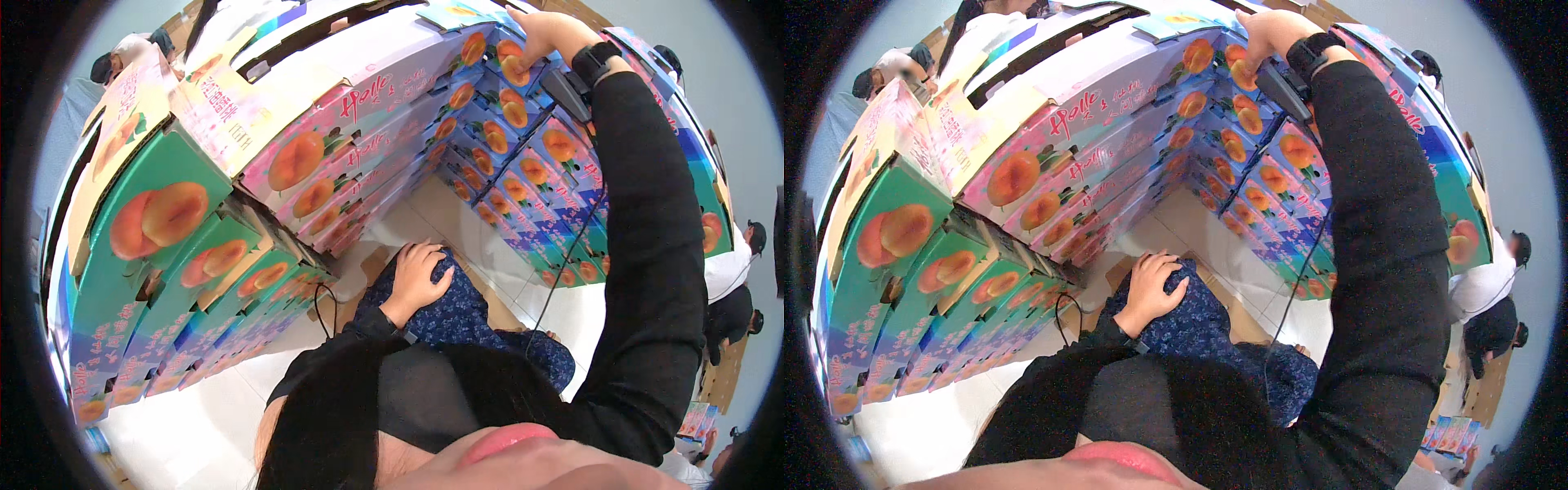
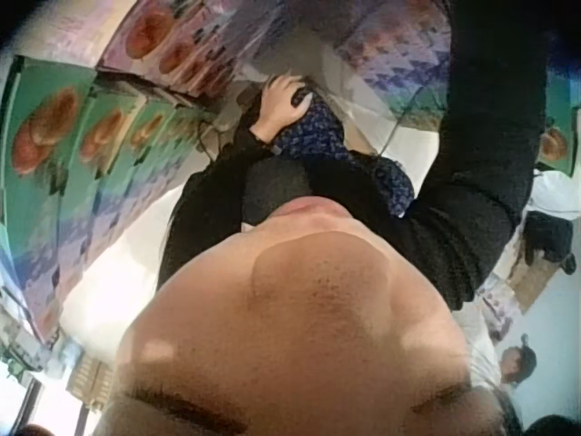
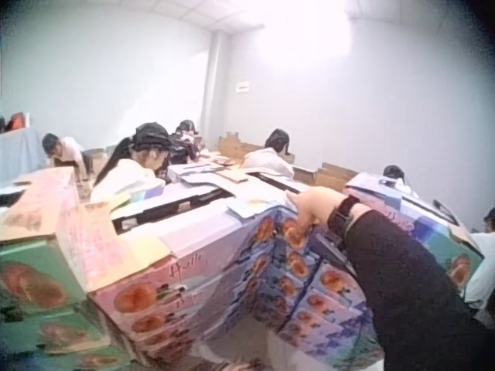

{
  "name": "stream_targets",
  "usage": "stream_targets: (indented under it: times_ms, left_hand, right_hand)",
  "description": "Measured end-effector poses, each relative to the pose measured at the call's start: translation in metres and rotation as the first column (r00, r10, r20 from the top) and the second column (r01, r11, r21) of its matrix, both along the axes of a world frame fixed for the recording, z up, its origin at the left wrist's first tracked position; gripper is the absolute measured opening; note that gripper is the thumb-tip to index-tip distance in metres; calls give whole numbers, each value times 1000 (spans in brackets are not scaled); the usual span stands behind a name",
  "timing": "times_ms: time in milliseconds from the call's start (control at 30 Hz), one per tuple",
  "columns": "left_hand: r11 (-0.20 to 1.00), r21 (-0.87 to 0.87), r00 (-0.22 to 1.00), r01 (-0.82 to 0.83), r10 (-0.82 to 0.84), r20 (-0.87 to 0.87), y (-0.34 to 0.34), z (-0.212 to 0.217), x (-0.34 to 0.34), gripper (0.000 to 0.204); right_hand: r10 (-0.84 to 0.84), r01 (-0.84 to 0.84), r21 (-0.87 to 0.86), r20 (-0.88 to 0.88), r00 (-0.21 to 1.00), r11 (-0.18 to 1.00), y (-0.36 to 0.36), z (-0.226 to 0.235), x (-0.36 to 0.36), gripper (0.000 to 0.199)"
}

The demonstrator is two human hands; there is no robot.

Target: The recorder is assembling and stacking fruit boxes in a factory setting.

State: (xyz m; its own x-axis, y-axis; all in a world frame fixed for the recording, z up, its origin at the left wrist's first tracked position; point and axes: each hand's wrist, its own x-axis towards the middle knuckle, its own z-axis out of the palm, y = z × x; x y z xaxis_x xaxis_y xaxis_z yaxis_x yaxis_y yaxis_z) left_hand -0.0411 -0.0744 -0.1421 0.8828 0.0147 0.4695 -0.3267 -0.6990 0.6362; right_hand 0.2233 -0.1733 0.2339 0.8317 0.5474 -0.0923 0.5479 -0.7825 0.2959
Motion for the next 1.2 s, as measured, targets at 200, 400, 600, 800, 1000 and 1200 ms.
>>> stream_targets:
  times_ms: [200,400,600,800,1000,1200]
  left_hand:
    - [999,-44,999,24,-25,-21,-3,1,8,25]
    - [996,-85,999,21,-24,-31,1,1,5,23]
    - [995,-98,1000,28,-30,-11,1,-1,12,22]
    - [994,-104,1000,24,-25,-8,1,-1,9,20]
    - [994,-110,1000,25,-26,-3,-2,2,5,18]
    - [996,-88,999,7,-3,42,-1,2,5,17]
  right_hand:
    - [-8,6,15,135,991,1000,-23,-34,80,114]
    - [-109,111,-66,36,993,992,-7,-13,43,116]
    - [-80,85,-74,62,995,994,-24,-20,50,109]
    - [-22,30,-87,100,995,996,-27,-25,41,108]
    - [165,-200,77,328,930,977,-36,-37,35,110]
    - [438,-514,211,320,840,831,18,-36,-16,107]
